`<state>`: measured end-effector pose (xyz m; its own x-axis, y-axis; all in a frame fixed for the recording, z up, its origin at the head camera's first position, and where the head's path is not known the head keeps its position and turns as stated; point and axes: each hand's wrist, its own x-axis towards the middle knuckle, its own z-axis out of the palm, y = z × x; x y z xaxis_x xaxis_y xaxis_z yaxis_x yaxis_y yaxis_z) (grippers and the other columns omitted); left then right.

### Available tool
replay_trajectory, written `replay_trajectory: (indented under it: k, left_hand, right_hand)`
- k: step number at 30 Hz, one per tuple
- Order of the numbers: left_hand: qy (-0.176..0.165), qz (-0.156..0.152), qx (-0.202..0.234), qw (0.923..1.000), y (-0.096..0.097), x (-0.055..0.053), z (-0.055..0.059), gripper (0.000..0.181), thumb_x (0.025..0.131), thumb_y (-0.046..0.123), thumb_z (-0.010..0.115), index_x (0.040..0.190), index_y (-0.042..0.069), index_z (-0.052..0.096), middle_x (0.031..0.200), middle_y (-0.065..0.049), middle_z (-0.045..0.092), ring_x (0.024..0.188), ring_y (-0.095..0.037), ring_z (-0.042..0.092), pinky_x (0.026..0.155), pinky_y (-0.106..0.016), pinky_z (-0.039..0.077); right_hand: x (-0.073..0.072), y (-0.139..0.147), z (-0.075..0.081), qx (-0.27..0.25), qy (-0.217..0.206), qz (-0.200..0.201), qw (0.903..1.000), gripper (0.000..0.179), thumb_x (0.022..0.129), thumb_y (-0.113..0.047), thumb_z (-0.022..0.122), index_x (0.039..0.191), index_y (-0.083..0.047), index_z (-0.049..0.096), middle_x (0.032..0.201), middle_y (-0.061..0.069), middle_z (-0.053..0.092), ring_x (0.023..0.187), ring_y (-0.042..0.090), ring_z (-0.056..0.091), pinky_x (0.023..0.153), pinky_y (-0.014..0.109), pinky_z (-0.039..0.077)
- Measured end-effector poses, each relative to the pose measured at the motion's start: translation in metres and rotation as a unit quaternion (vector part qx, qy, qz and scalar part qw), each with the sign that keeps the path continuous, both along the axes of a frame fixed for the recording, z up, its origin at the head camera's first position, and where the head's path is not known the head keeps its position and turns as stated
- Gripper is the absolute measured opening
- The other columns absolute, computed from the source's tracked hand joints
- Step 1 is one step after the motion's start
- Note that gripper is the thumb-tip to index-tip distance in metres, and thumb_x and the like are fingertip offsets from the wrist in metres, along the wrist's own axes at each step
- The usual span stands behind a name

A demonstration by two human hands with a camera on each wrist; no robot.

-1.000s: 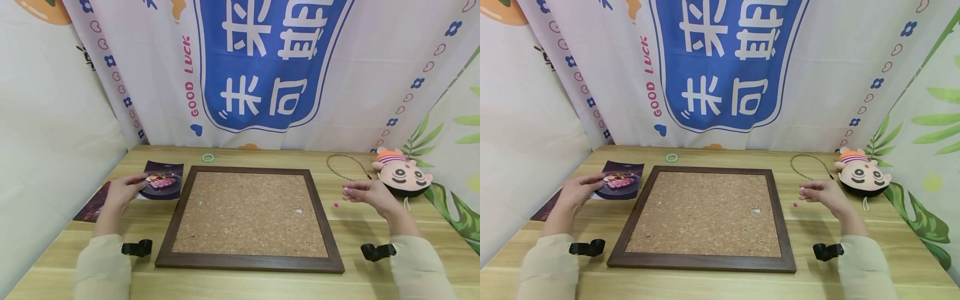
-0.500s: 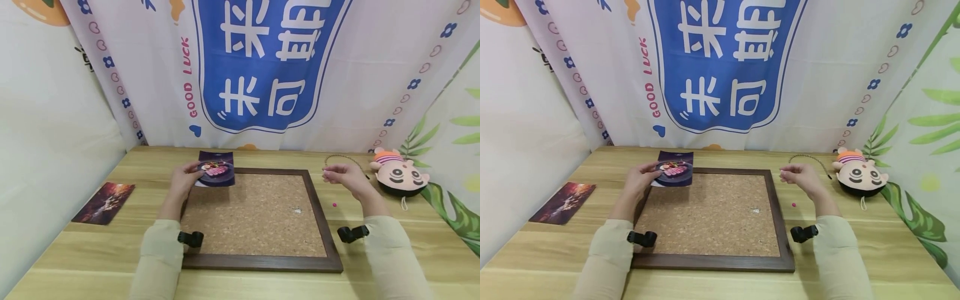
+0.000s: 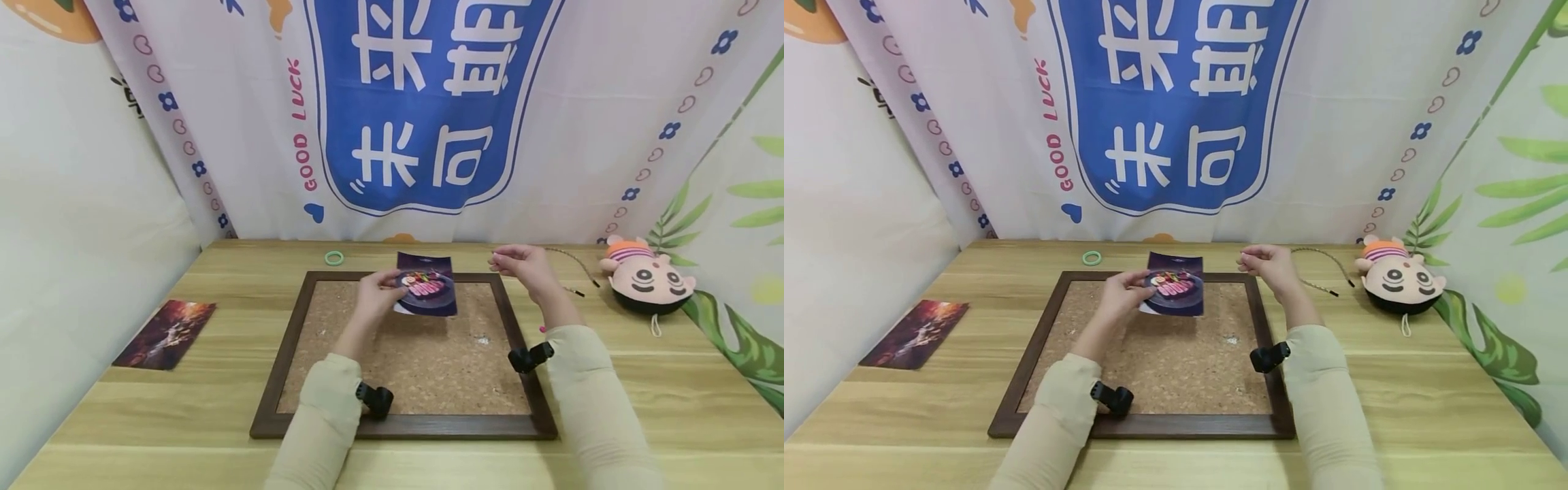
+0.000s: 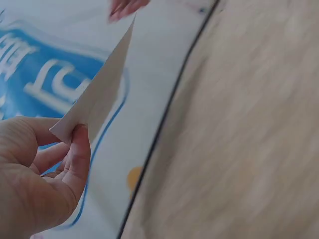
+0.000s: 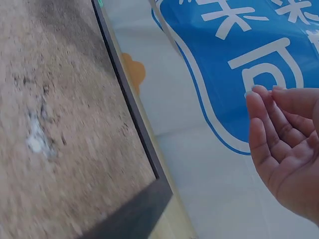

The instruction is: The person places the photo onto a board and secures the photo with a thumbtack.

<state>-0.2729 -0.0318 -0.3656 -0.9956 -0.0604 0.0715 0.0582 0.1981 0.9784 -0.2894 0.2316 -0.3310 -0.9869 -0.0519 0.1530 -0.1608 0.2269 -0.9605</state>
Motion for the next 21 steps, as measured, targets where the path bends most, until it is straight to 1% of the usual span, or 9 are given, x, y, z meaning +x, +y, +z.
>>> replay_trajectory:
  k: [3,5,7,11,14,17,18,21]
  left_hand:
    - [0.014,-0.032,-0.011,0.9993,0.017,0.0,-0.006,0.037,0.068,-0.006,0.066,0.105,-0.005,0.059,0.08,-0.014,0.058,0.068,-0.016,0.056,0.055,-0.022,0.045]
    - [0.019,-0.045,-0.016,0.9987,0.027,-0.001,-0.009,0.036,0.068,-0.006,0.066,0.103,-0.006,0.059,0.079,-0.013,0.058,0.068,-0.016,0.056,0.057,-0.023,0.046]
    - [0.025,-0.048,-0.019,0.9984,0.035,0.0,-0.011,0.035,0.067,-0.006,0.067,0.102,-0.007,0.059,0.078,-0.013,0.058,0.067,-0.016,0.055,0.057,-0.024,0.046]
    - [0.019,-0.043,-0.021,0.9987,0.049,0.001,-0.014,0.034,0.066,-0.005,0.068,0.099,-0.006,0.059,0.076,-0.012,0.057,0.065,-0.015,0.054,0.057,-0.024,0.046]
    - [0.017,-0.05,-0.03,0.9982,0.057,0.002,-0.016,0.034,0.066,-0.004,0.069,0.098,-0.005,0.059,0.075,-0.01,0.057,0.065,-0.015,0.054,0.057,-0.023,0.046]
    - [0.019,-0.057,-0.035,0.9976,0.061,0.004,-0.02,0.033,0.066,-0.004,0.069,0.097,-0.006,0.058,0.075,-0.01,0.056,0.066,-0.015,0.053,0.058,-0.023,0.045]
    - [0.021,-0.058,-0.037,0.9974,0.062,0.004,-0.021,0.033,0.065,-0.004,0.069,0.096,-0.006,0.058,0.075,-0.01,0.056,0.066,-0.015,0.053,0.058,-0.023,0.045]
    - [0.02,-0.058,-0.043,0.9972,0.063,0.004,-0.027,0.032,0.065,-0.004,0.07,0.095,-0.006,0.059,0.074,-0.01,0.056,0.066,-0.015,0.051,0.058,-0.023,0.044]
  right_hand:
    - [-0.003,-0.004,-0.002,-0.011,0.004,-0.002,0.9999,0.03,0.085,-0.004,0.053,0.105,0.017,0.051,0.076,0.001,0.062,0.069,0.009,0.061,0.066,0.025,0.048]
    - [-0.006,-0.006,-0.003,-0.013,0.005,-0.002,0.9999,0.029,0.085,-0.003,0.053,0.105,0.017,0.051,0.077,0.003,0.063,0.068,0.009,0.061,0.068,0.027,0.048]
    - [-0.007,-0.008,-0.004,-0.008,0.001,-0.004,1.0,0.028,0.085,-0.002,0.053,0.105,0.017,0.051,0.079,0.006,0.063,0.068,0.009,0.061,0.069,0.03,0.047]
    - [-0.007,-0.011,-0.008,0.003,-0.007,-0.007,0.9999,0.026,0.085,0.0,0.051,0.106,0.016,0.052,0.083,0.012,0.063,0.068,0.01,0.061,0.071,0.034,0.047]
    - [-0.007,-0.012,-0.011,-0.007,-0.008,-0.006,0.9999,0.026,0.085,0.002,0.051,0.106,0.017,0.051,0.083,0.013,0.062,0.067,0.01,0.061,0.073,0.039,0.045]
    - [-0.008,-0.012,-0.017,-0.02,-0.004,-0.001,0.9998,0.026,0.084,0.002,0.052,0.105,0.018,0.051,0.078,0.009,0.063,0.065,0.011,0.061,0.074,0.042,0.044]
    - [-0.014,-0.009,-0.026,-0.039,0.001,0.014,0.9991,0.025,0.083,0.0,0.053,0.104,0.015,0.053,0.077,0.008,0.063,0.064,0.011,0.061,0.072,0.039,0.046]
    - [-0.015,-0.01,-0.034,-0.039,0.003,0.013,0.9992,0.024,0.083,0.001,0.054,0.102,0.015,0.054,0.074,0.005,0.062,0.064,0.012,0.061,0.072,0.041,0.045]
